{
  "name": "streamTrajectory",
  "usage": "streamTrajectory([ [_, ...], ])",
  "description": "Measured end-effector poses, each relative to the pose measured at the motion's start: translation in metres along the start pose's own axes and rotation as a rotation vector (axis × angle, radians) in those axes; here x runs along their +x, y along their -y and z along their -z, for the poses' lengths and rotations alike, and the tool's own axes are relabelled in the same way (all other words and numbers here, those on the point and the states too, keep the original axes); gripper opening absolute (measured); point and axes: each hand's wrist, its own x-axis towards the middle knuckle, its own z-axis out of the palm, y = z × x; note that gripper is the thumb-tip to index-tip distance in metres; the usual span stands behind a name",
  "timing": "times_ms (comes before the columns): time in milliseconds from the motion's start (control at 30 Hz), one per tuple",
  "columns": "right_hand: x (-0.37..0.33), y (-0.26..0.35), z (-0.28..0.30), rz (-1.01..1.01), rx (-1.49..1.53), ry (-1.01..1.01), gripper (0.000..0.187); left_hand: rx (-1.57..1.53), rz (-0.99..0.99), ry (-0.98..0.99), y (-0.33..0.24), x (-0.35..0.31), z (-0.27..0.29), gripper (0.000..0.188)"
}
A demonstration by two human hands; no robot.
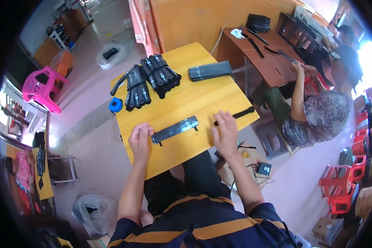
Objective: Assembling velcro straps onto textile components for protective equipment.
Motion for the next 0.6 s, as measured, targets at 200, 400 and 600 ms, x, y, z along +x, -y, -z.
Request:
streamTrajectory([
  [200,-0.014,-0.043,0.008,-0.119,-0.236,0.103,0.056,0.283,-0.087,0.303,-0.010,-0.081,0.005,0.022],
  [400,-0.065,-0.017,0.020,-0.063,-0.141,0.234,0.076,0.382,-0.069,0.442,-0.012,-0.120,-0.008,0.018],
  [600,-0.072,-0.031,0.011,0.099,-0.165,0.065,0.041,0.368,-0.069,0.555,-0.017,-0.131,-0.035,0.017],
])
